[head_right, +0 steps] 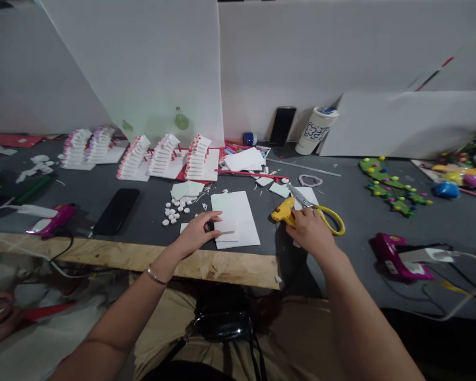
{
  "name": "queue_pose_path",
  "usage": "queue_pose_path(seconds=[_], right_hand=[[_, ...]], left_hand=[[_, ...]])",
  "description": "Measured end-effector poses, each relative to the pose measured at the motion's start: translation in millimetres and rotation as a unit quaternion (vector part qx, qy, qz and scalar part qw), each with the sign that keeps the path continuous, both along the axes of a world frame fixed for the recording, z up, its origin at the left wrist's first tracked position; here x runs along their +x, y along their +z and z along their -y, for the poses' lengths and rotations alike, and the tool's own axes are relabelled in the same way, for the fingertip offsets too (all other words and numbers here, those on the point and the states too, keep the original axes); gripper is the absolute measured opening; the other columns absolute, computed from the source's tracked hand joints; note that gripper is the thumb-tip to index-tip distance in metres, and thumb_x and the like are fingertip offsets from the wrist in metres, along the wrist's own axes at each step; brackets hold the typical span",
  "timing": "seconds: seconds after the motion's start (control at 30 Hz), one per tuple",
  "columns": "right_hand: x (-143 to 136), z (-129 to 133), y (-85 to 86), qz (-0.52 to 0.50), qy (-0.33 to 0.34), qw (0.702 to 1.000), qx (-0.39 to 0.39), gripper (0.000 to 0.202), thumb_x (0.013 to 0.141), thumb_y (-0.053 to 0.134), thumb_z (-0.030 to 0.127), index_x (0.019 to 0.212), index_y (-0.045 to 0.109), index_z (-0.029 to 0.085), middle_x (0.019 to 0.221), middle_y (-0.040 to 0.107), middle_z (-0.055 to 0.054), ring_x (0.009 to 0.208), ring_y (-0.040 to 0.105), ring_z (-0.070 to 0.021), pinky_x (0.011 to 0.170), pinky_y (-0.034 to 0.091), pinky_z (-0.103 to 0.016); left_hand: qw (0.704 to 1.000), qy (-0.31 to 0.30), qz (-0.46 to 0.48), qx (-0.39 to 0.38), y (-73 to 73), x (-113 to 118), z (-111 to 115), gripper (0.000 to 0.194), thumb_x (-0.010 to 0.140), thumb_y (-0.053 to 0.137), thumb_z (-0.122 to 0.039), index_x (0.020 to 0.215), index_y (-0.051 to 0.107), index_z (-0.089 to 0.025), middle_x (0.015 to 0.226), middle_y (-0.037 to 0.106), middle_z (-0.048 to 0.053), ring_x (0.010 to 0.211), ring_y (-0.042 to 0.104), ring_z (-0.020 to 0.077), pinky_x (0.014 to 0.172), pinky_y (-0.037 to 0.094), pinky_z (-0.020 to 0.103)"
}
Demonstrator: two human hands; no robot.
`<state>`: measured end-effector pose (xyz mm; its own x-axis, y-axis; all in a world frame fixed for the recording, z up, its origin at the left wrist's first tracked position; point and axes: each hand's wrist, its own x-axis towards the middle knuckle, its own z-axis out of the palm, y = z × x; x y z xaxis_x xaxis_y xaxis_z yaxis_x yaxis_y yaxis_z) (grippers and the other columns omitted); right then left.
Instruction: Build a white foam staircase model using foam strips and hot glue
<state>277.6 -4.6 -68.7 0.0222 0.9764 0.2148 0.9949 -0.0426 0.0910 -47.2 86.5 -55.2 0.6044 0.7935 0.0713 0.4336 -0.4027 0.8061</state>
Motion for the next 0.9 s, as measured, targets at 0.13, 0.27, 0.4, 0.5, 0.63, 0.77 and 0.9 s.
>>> queue_pose_path(seconds=[0.13,0.27,0.4,0.5,0.63,0.77,0.9], right_hand=[[-4,-8,7.2,-0.040,-0.015,0.998,0.052,0.024,0.073,0.054,0.029,0.089,0.061,0.012,0.084,0.062,-0.018,0.085,0.058,-0.0327,0.079,0.046,-0.044],[-10,-6,30.9,-0.202,-0.086,0.969,0.110,0.016,0.074,0.051,0.029,0.083,0.057,0.018,0.075,0.059,-0.012,0.071,0.057,-0.0259,0.065,0.047,-0.038],[-30,4,54.0,-0.530,-0.098,0.842,0.004,0.027,0.080,0.052,0.047,0.087,0.056,0.021,0.069,0.058,-0.003,0.049,0.049,-0.0151,0.044,0.039,-0.029],[-54,14,56.9,-0.653,-0.020,0.752,-0.085,0.039,0.080,0.054,0.060,0.083,0.058,0.022,0.068,0.057,-0.002,0.046,0.046,-0.0123,0.040,0.036,-0.026],[-87,25,44.8,-0.654,0.028,0.739,-0.160,0.041,0.080,0.056,0.062,0.083,0.062,0.021,0.065,0.058,-0.001,0.044,0.046,-0.0113,0.039,0.038,-0.025],[-108,33,31.9,-0.617,0.063,0.772,-0.143,0.033,0.084,0.055,0.053,0.087,0.062,0.021,0.067,0.061,-0.001,0.047,0.048,-0.0124,0.042,0.041,-0.025],[-119,37,26.8,-0.543,0.109,0.827,-0.098,0.028,0.087,0.051,0.048,0.082,0.060,0.022,0.068,0.062,-0.002,0.056,0.056,-0.0158,0.051,0.047,-0.027]], left_hand=[[0.997,0.047,0.048,0.028,-0.1,0,-2,0.051,0.078,0.069,-0.024,0.127,0.054,-0.023,0.111,0.066,0.005,0.100,0.061,0.0194,0.082,0.049,0.032],[0.985,0.100,0.038,0.135,0.8,-1,-9,0.046,0.079,0.070,-0.022,0.123,0.056,-0.021,0.110,0.067,0.006,0.108,0.058,0.0212,0.094,0.045,0.037],[0.972,0.121,-0.058,0.193,4.0,-1,-12,0.028,0.081,0.068,-0.023,0.109,0.064,-0.020,0.114,0.066,0.008,0.113,0.055,0.0252,0.097,0.041,0.043],[0.961,0.133,-0.087,0.225,8.4,-2,-2,0.022,0.083,0.066,-0.026,0.104,0.068,-0.021,0.127,0.060,0.009,0.124,0.047,0.0271,0.103,0.035,0.045],[0.965,0.085,-0.119,0.219,7.9,-3,21,0.037,0.076,0.073,-0.040,0.109,0.068,-0.023,0.120,0.062,0.008,0.118,0.048,0.0283,0.099,0.036,0.046],[0.970,0.046,-0.151,0.184,0.0,-3,32,0.043,0.072,0.077,-0.035,0.111,0.066,-0.021,0.117,0.061,0.008,0.113,0.049,0.0275,0.095,0.037,0.044],[0.977,0.057,-0.120,0.167,-3.5,-2,31,0.028,0.077,0.073,-0.027,0.104,0.067,-0.022,0.113,0.063,0.007,0.110,0.051,0.0248,0.095,0.037,0.043]])
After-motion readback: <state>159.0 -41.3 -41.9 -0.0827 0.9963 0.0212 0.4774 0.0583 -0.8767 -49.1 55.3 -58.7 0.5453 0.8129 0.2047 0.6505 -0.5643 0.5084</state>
